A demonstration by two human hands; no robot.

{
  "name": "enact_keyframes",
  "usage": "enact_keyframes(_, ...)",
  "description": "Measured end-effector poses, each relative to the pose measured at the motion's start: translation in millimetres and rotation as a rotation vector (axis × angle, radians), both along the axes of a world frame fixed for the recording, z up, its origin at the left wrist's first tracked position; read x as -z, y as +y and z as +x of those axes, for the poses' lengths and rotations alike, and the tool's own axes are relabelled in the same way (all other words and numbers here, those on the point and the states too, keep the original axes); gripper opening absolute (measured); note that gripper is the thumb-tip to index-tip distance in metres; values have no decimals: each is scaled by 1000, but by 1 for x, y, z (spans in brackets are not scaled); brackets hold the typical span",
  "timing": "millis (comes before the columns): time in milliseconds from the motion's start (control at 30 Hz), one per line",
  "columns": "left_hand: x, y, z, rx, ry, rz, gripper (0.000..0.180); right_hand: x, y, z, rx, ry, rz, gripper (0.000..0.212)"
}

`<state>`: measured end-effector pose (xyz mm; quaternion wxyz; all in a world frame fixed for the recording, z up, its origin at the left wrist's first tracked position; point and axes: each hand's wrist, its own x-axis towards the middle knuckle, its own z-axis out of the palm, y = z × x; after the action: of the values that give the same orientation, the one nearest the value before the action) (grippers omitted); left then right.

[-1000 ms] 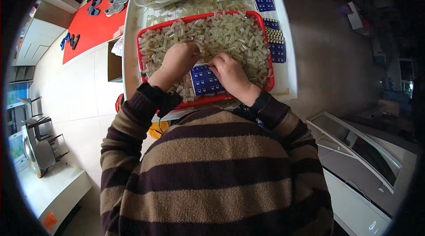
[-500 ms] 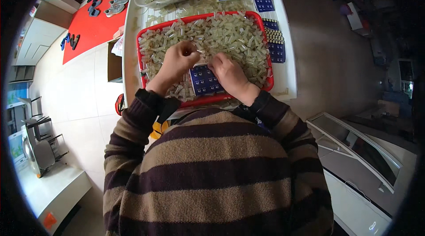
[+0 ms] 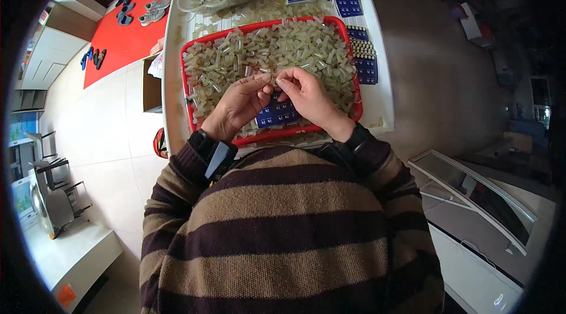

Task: The person assembles small dropper ampoules by picking up vials and plastic caps from containers and pressing the caps onto the vials by hand.

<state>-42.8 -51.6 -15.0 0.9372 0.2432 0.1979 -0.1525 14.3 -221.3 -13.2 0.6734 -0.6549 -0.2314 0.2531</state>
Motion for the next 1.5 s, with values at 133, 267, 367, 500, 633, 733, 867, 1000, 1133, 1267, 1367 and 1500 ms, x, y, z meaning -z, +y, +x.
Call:
enact_keyframes(133, -2, -2, 1, 29, -37, 17, 13, 0, -2, 0, 5, 1, 52, 15)
enact_keyframes(267, 2, -1, 0, 18, -52, 24, 14, 1, -1, 0, -5, -3, 45, 15)
enact_keyframes(367, 4, -1, 0, 10, -51, 23, 14, -1, -1, -1, -5, 21, 53, 15)
enact_keyframes(500, 7, 0, 0, 13, -62, 16, 13, 0, -2, 0, -20, 60, 56, 15)
enact_keyframes(633, 6, -2, 0, 13, -62, 42, 12, -2, -1, -1, -11, 46, 46, 14)
enact_keyframes(733, 6, -2, -1, 16, -59, 70, 12, -1, 0, -1, 5, 13, 38, 13)
enact_keyframes(867, 5, 0, 0, 30, -63, 156, 13, 3, -1, 2, 57, -41, 3, 11)
enact_keyframes(1000, -9, 15, 13, 43, -107, 472, 14, 16, -6, 8, 99, -337, -159, 13)
enact_keyframes(1133, -27, 57, 45, 44, -236, 1058, 19, 23, -6, 2, 22, -915, -385, 16)
enact_keyframes(1267, -43, 84, 74, -227, -476, 1211, 26, 31, -6, -7, -27, -981, -444, 14)
enact_keyframes(1367, -52, 77, 86, -413, -588, 1295, 22, 34, -5, -8, -36, -988, -459, 10)
enact_keyframes(1500, -41, 62, 69, 30, -678, 1795, 17, 33, -2, -8, -16, -1008, -447, 8)
